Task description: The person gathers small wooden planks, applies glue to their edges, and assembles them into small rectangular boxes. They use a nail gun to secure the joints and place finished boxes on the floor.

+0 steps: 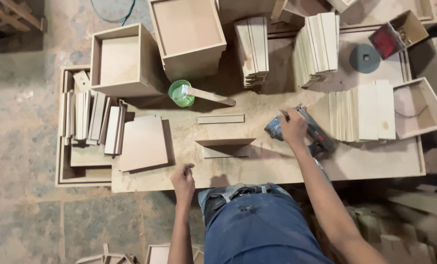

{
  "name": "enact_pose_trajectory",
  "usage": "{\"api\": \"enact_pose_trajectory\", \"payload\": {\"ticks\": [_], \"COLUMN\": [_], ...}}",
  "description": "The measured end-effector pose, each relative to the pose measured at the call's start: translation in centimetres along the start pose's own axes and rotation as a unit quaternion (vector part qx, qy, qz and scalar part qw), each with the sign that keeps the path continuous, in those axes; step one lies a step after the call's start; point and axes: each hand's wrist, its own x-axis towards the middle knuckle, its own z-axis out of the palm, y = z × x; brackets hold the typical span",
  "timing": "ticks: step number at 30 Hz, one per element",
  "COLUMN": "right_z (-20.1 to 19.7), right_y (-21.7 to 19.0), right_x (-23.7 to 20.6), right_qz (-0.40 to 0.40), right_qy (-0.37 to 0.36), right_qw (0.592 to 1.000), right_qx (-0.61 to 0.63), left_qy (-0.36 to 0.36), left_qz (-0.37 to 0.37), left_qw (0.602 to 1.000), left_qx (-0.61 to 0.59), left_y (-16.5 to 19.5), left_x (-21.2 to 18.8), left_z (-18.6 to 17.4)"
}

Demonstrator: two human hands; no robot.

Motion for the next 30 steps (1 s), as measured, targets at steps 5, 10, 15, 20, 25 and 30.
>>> {"api": "enact_pose_trajectory", "payload": {"ticks": [5, 10, 15, 20, 25, 30], "right_z": [3.7, 7.1, 8.1, 6.9, 3.3, -0.2], "right_y": [-1.4, -2.3, -1.9, -1.6, -1.1, 0.2], "right_x": [7.5, 13.6, 15.8, 15.8, 14.2, 10.8], "right_qz": [-0.012, -0.022, 0.021, -0.016, 0.004, 0.074], "right_qy": [-0.021, 0.018, -0.032, -0.003, 0.001, -0.004], "right_qw": [0.999, 0.998, 0.995, 0.988, 0.992, 0.989], "right_qx": [0.038, -0.053, -0.093, -0.157, -0.13, 0.13], "left_qy": [0.119, 0.153, 0.159, 0.187, 0.186, 0.139], "left_qz": [-0.022, -0.076, -0.095, -0.012, 0.051, 0.077], "left_qw": [0.993, 0.985, 0.98, 0.981, 0.98, 0.984], "left_qx": [0.01, -0.021, -0.066, -0.039, -0.051, -0.078], "left_y": [3.3, 5.6, 7.6, 9.9, 12.3, 14.2], "left_x": [-2.7, -5.3, -5.7, -5.2, -4.5, -3.1], "left_z": [-0.1, -1.3, -2.3, -2.0, -1.5, -0.1]}}
